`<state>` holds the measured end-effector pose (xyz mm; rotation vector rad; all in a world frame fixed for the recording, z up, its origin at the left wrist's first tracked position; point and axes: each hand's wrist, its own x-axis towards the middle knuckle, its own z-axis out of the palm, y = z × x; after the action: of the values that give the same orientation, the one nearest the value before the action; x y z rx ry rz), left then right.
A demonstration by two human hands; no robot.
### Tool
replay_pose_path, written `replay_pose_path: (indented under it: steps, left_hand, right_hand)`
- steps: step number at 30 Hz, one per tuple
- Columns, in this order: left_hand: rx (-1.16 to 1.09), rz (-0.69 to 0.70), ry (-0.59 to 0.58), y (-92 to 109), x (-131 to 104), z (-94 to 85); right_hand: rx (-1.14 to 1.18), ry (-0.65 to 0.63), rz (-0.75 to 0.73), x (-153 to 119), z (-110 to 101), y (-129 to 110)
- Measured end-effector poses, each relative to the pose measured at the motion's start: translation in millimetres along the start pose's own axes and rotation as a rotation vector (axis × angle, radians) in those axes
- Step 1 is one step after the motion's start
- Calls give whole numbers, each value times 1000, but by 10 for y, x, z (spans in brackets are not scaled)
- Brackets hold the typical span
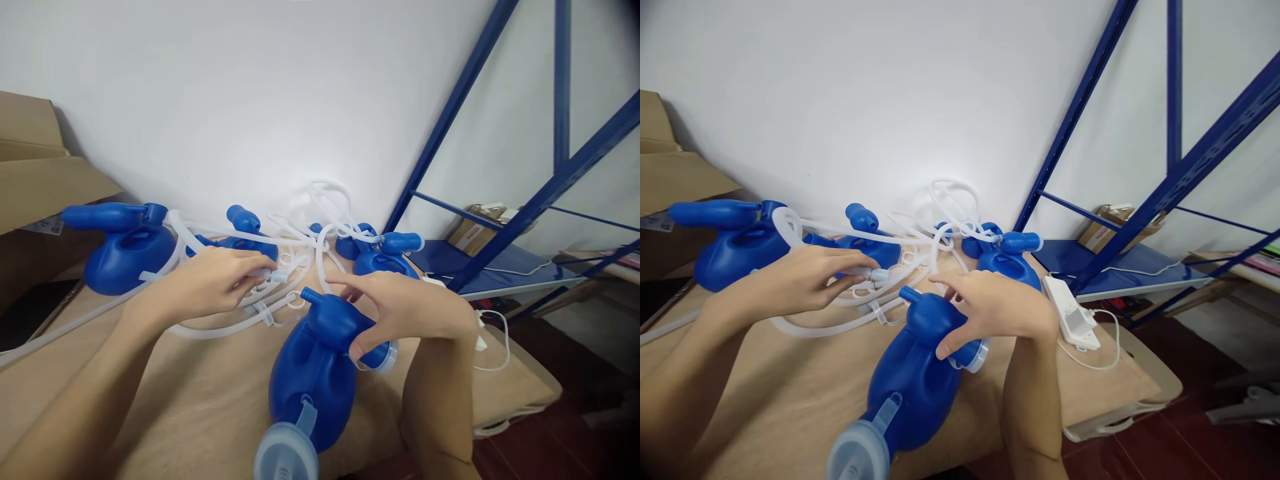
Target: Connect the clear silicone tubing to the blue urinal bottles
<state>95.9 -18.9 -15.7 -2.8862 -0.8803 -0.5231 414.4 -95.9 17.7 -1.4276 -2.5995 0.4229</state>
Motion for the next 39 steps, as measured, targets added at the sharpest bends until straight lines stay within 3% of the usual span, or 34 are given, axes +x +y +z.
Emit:
replay_pose_path:
  steps: [10,15,21,30,39]
  left_hand:
    - [-116,-17,-74,169,46,58]
    - [-67,-87,-69,105,67,135]
    - [36,-122,-17,92,121,177]
    - [82,-54,37,30,147,337]
    - [265,168,185,144,157,374]
  right_hand:
    - [147,-172,-116,180,38,38]
    - [222,-134,-242,367,93,170]
    - [242,-125,-249,510,154,311]
    - [152,-64,-114,696,299,198]
    - [230,-138,-188,709,278,351]
